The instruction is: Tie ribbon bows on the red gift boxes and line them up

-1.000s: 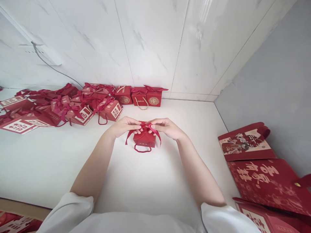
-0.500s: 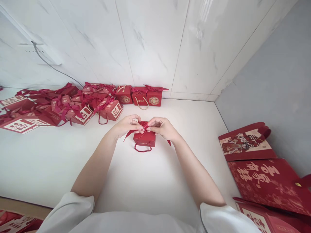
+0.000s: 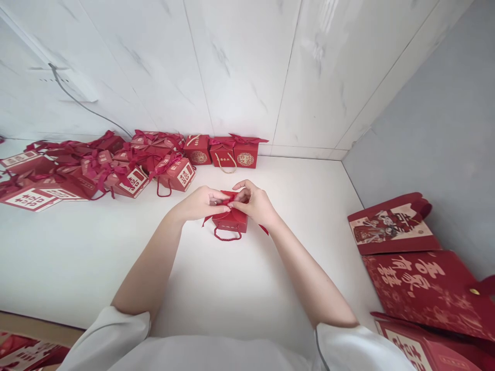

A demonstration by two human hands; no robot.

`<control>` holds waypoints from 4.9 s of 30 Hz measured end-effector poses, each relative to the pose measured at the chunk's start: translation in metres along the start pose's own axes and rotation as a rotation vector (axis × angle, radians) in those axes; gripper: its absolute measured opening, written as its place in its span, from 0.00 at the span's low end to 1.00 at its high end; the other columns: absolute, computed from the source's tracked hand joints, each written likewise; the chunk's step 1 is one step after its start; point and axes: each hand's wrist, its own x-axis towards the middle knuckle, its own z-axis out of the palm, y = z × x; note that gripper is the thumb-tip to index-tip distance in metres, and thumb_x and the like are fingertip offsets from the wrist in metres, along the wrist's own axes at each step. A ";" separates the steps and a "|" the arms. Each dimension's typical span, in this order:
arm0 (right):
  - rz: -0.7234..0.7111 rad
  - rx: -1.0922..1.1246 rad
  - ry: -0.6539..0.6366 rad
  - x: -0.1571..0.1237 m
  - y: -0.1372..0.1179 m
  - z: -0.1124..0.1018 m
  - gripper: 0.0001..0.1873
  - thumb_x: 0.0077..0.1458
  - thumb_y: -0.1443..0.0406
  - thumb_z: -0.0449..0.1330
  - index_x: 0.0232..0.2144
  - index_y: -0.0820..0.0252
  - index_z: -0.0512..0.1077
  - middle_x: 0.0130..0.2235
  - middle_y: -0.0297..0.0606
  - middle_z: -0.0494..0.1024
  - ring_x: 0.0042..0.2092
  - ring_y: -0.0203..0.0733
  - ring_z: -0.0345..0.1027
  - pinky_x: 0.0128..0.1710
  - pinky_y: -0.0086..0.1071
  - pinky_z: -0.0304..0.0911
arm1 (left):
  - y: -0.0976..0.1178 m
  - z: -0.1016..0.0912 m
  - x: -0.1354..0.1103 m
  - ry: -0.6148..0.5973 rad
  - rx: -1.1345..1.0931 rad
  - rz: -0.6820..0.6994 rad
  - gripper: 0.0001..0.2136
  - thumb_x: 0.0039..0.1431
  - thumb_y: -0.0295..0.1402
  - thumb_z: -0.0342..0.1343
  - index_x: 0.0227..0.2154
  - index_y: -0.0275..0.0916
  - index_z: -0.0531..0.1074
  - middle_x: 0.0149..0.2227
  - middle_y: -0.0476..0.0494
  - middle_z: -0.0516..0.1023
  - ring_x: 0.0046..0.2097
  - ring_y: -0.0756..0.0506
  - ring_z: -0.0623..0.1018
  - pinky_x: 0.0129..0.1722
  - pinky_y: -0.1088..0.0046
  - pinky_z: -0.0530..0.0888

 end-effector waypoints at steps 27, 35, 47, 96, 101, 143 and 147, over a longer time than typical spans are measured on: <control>-0.395 -0.438 -0.142 -0.004 0.002 -0.008 0.11 0.62 0.63 0.51 0.36 0.52 0.74 0.38 0.39 0.71 0.36 0.40 0.68 0.35 0.35 0.63 | -0.014 -0.007 0.007 0.010 -0.115 -0.063 0.13 0.54 0.41 0.58 0.31 0.38 0.81 0.34 0.43 0.82 0.40 0.45 0.78 0.47 0.69 0.73; -0.362 -0.451 -0.136 -0.004 0.000 -0.008 0.12 0.60 0.66 0.51 0.34 0.53 0.74 0.37 0.39 0.72 0.33 0.39 0.67 0.33 0.34 0.62 | -0.009 -0.002 0.006 0.043 -0.133 -0.100 0.13 0.46 0.29 0.62 0.37 0.38 0.80 0.34 0.44 0.82 0.38 0.44 0.80 0.41 0.70 0.76; -0.151 -0.148 -0.125 -0.004 -0.009 -0.013 0.08 0.60 0.58 0.54 0.32 0.54 0.67 0.38 0.36 0.77 0.50 0.46 0.69 0.54 0.45 0.56 | -0.013 0.023 0.000 0.366 0.462 0.305 0.12 0.55 0.22 0.48 0.38 0.40 0.74 0.40 0.46 0.77 0.40 0.48 0.76 0.42 0.72 0.71; 0.156 0.136 -0.287 0.000 0.010 -0.013 0.11 0.56 0.56 0.58 0.32 0.58 0.67 0.48 0.39 0.73 0.42 0.41 0.67 0.44 0.37 0.62 | -0.035 0.035 -0.031 0.528 0.267 0.064 0.11 0.64 0.38 0.44 0.29 0.40 0.62 0.30 0.49 0.67 0.34 0.48 0.67 0.37 0.72 0.64; 0.182 0.063 -0.263 -0.003 0.002 -0.026 0.10 0.57 0.57 0.56 0.30 0.58 0.65 0.55 0.40 0.69 0.51 0.44 0.64 0.53 0.40 0.56 | -0.035 0.035 -0.036 0.545 0.306 0.067 0.10 0.64 0.36 0.44 0.28 0.40 0.61 0.30 0.49 0.66 0.34 0.48 0.67 0.37 0.72 0.63; 0.026 -0.808 -0.292 -0.041 -0.060 -0.017 0.11 0.53 0.73 0.50 0.25 0.54 0.68 0.30 0.37 0.73 0.27 0.39 0.61 0.27 0.33 0.49 | -0.011 0.032 0.000 0.401 0.347 0.127 0.07 0.49 0.23 0.50 0.28 0.41 0.70 0.44 0.45 0.70 0.46 0.44 0.72 0.46 0.65 0.69; 0.091 -0.782 -0.482 -0.044 -0.068 -0.025 0.09 0.51 0.70 0.55 0.22 0.54 0.69 0.27 0.35 0.73 0.25 0.38 0.60 0.25 0.33 0.51 | -0.017 0.032 -0.001 0.578 0.329 0.086 0.08 0.50 0.23 0.49 0.31 0.41 0.68 0.37 0.47 0.72 0.40 0.46 0.73 0.38 0.69 0.69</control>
